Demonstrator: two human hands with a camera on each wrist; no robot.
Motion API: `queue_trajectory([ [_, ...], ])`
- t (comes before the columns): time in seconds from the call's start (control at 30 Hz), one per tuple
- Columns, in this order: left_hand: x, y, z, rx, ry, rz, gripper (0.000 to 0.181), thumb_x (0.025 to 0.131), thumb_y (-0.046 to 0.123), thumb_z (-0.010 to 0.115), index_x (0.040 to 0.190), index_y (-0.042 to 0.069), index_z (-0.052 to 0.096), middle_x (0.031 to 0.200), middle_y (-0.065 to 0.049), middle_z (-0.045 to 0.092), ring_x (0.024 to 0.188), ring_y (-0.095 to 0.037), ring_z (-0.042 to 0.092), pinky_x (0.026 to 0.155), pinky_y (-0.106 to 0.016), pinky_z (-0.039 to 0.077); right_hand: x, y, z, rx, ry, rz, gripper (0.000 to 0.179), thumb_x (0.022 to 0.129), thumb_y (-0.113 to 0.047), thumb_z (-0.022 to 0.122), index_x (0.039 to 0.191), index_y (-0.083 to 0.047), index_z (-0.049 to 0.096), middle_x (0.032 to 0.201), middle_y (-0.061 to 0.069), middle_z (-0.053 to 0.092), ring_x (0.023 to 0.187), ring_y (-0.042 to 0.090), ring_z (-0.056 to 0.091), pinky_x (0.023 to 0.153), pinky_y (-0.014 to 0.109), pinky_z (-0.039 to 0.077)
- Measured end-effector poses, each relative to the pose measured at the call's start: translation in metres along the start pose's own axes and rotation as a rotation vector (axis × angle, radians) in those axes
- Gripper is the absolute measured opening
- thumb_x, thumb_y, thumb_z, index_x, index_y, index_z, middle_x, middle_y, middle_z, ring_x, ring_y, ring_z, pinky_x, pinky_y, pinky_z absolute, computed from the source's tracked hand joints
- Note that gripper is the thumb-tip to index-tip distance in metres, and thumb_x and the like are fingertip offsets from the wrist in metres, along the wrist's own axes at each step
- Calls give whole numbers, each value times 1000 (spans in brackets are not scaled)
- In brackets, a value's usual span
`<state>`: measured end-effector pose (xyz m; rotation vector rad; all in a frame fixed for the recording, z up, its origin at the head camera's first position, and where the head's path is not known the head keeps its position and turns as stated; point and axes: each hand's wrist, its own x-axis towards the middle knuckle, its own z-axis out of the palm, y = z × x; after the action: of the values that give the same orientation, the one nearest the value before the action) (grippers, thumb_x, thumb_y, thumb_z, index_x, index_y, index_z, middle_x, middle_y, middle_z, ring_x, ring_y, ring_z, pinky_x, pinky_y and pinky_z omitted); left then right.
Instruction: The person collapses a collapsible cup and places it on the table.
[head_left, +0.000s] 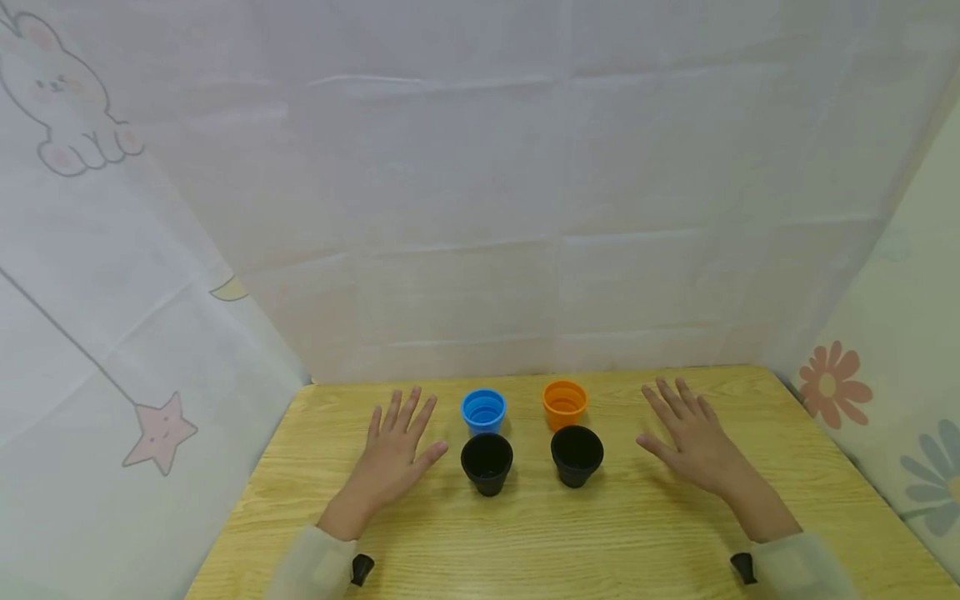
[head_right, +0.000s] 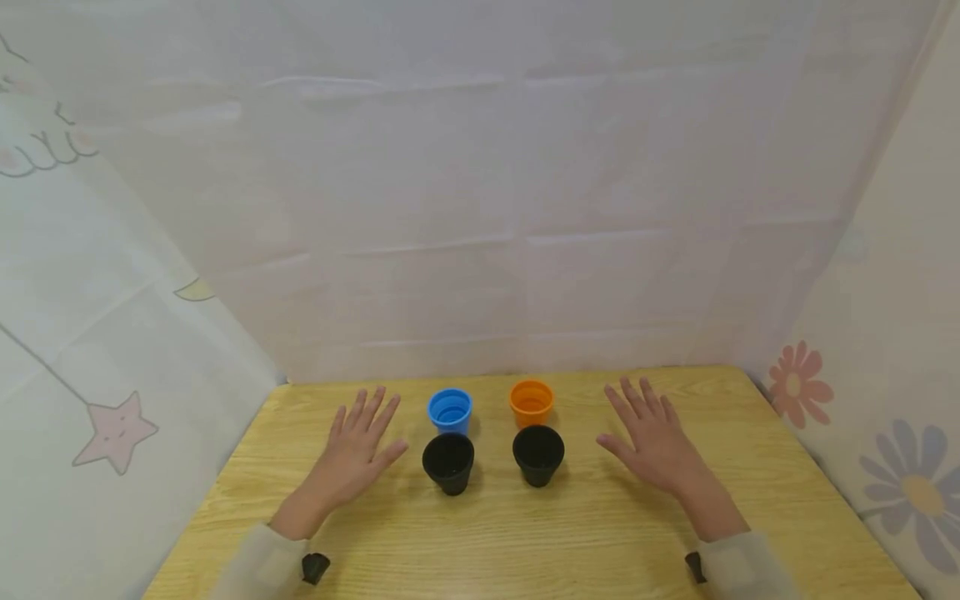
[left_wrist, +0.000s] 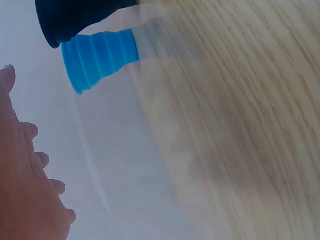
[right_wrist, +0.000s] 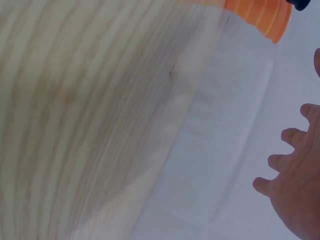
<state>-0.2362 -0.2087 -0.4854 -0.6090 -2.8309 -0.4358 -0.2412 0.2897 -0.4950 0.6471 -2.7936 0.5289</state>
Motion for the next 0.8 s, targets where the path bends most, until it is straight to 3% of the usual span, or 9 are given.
queue_trajectory([
  [0.23, 3, 12, 5, -5, 17, 36, 76, 103, 57, 46, 163, 20, 18, 170, -7, 7, 156, -36, -2, 119, -68, 2, 0, -11, 0, -2, 2, -20, 81, 101, -46, 60, 163, -16, 18, 167, 20, 12, 154, 45, 2, 114, 74, 11],
  [0.4, 5, 19, 8, 0, -7, 41, 76, 103, 59, 43, 164, 24, 14, 170, -5, 3, 156, -32, -6, 121, -66, 0, 1, -16, 2, -1, 1, -33, 80, 101, -45, 59, 164, -18, 17, 168, 18, 11, 154, 43, 2, 115, 73, 11],
  [0.6, 7, 27, 10, 6, 12, 76, 76, 102, 61, 44, 164, 26, 15, 170, -8, 8, 156, -36, -1, 119, -68, 5, 2, -21, 6, -2, 0, -41, 80, 101, -46, 59, 164, -20, 16, 168, 16, 10, 154, 43, 2, 117, 70, 9],
  [0.8, 8, 37, 11, -17, -21, 76, 76, 103, 61, 42, 163, 26, 13, 170, -4, 3, 156, -32, -5, 121, -65, 1, 2, -29, 7, 9, -3, -51, 79, 101, -47, 59, 164, -21, 17, 169, 15, 11, 154, 42, 2, 118, 70, 8],
])
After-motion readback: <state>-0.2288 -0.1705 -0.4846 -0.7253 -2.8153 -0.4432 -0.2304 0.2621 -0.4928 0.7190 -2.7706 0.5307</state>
